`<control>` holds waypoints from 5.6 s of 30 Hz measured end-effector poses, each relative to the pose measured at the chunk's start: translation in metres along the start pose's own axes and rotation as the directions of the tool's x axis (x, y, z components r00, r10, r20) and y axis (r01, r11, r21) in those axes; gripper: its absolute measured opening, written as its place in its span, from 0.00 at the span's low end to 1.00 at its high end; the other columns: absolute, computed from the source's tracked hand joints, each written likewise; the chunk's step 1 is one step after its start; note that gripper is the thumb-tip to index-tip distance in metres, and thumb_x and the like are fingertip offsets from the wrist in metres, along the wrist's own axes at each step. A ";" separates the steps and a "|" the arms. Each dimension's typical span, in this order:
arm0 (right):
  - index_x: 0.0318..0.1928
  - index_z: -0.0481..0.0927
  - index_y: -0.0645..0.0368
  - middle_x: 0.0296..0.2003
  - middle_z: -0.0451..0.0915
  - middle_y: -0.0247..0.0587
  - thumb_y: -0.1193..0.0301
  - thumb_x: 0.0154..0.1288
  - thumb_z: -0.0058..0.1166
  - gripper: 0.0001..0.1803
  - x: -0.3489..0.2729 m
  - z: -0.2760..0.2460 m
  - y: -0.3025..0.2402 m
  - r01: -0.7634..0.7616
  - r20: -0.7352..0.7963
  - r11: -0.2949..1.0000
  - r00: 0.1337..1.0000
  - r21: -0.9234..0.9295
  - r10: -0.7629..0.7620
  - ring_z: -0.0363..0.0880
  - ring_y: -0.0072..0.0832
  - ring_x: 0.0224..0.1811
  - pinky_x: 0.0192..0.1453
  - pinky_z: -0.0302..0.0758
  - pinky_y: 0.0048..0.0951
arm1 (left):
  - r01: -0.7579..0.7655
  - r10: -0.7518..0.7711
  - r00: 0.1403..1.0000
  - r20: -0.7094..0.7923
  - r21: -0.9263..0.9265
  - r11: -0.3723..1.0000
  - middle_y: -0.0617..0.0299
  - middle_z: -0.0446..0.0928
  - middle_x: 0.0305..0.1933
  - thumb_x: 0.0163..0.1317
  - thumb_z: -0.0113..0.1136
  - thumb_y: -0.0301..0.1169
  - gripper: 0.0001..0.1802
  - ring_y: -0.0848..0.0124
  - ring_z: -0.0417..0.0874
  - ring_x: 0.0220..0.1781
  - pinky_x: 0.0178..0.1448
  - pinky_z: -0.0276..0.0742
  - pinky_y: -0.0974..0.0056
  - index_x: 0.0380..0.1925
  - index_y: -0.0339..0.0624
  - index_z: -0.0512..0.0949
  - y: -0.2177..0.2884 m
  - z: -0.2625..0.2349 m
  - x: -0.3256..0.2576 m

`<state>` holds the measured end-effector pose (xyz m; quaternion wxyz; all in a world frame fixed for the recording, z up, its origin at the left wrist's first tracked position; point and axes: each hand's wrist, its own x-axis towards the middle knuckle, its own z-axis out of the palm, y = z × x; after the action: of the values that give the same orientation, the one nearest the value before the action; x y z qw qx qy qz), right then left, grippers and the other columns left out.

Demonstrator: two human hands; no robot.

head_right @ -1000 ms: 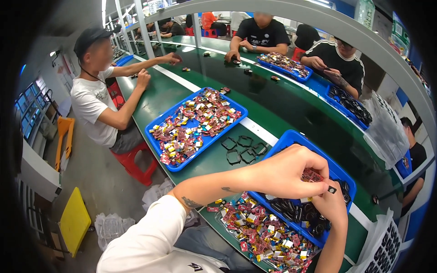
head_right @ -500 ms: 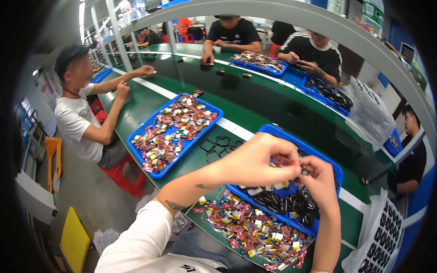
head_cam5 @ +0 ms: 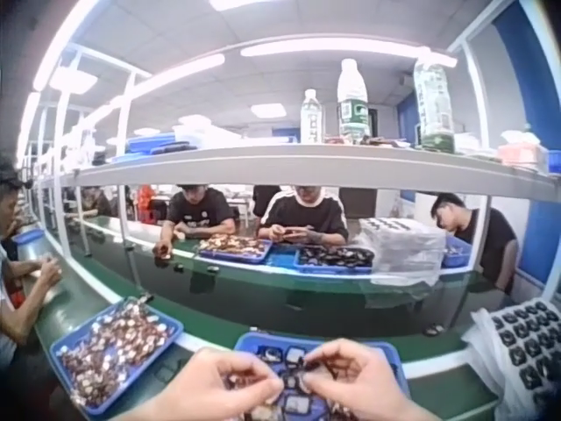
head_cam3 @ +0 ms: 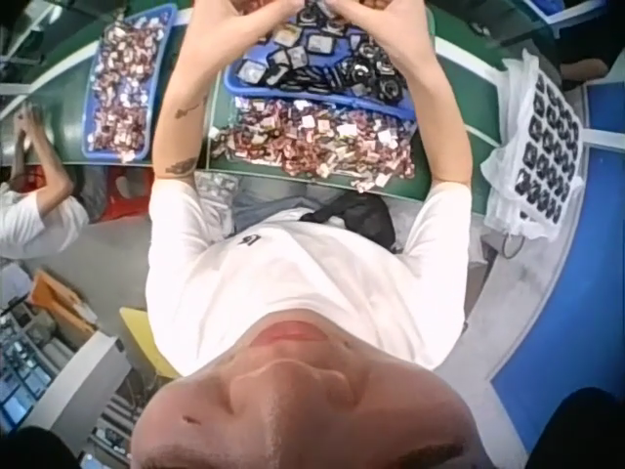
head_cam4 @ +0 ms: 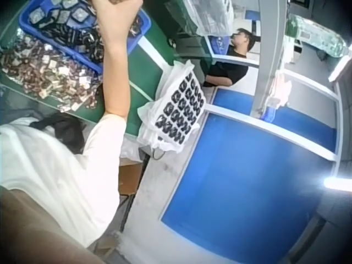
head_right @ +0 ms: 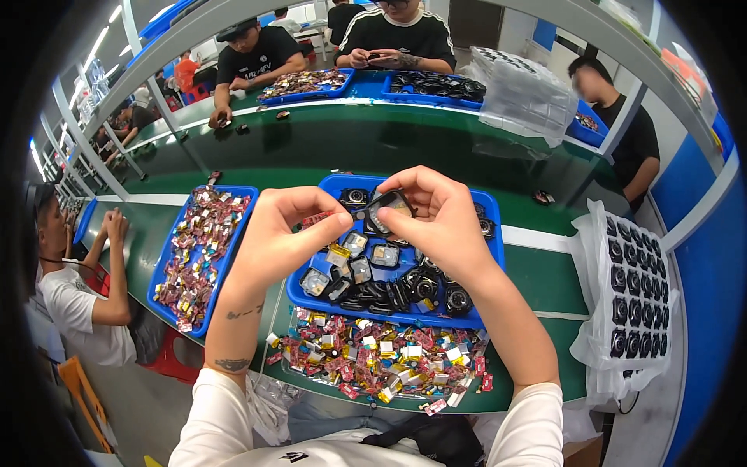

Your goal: Assembling small electronic components at a factory workbench along a conveyor belt.

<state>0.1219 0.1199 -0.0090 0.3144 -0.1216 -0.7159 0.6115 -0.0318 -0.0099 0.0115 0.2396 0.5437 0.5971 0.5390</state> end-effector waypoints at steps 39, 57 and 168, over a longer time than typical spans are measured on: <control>0.42 0.77 0.67 0.32 0.82 0.41 0.78 0.61 0.56 0.09 -0.017 0.030 -0.005 0.175 -0.139 0.972 0.970 -0.158 -0.197 0.81 0.19 0.36 0.40 0.79 0.20 | -0.067 0.070 0.987 -0.141 0.029 0.997 0.65 0.79 0.24 0.55 0.63 0.27 0.07 0.83 0.74 0.26 0.31 0.68 0.76 0.27 0.33 0.82 -0.011 0.015 -0.002; 0.38 0.78 0.68 0.33 0.83 0.43 0.80 0.60 0.54 0.06 -0.015 0.025 0.000 0.278 -0.240 0.942 0.917 -0.188 -0.318 0.82 0.22 0.37 0.40 0.79 0.21 | 0.012 -0.030 0.997 -0.077 -0.229 0.973 0.61 0.82 0.30 0.55 0.65 0.30 0.11 0.79 0.80 0.32 0.37 0.75 0.74 0.34 0.33 0.82 -0.011 0.023 -0.005; 0.36 0.79 0.69 0.37 0.79 0.62 0.64 0.54 0.50 0.18 -0.024 -0.267 0.127 -0.770 -0.763 -0.024 0.636 -0.638 -0.115 0.78 0.53 0.44 0.51 0.74 0.46 | -0.270 0.216 0.916 -0.339 -0.122 0.955 0.64 0.80 0.43 0.61 0.57 0.31 0.13 0.80 0.75 0.41 0.47 0.69 0.75 0.44 0.37 0.79 -0.005 -0.053 0.006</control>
<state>0.2738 0.3479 -0.1222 0.1878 -0.6781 -0.7083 -0.0564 -0.0819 -0.0238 0.0251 0.1145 0.4967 0.5085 0.6940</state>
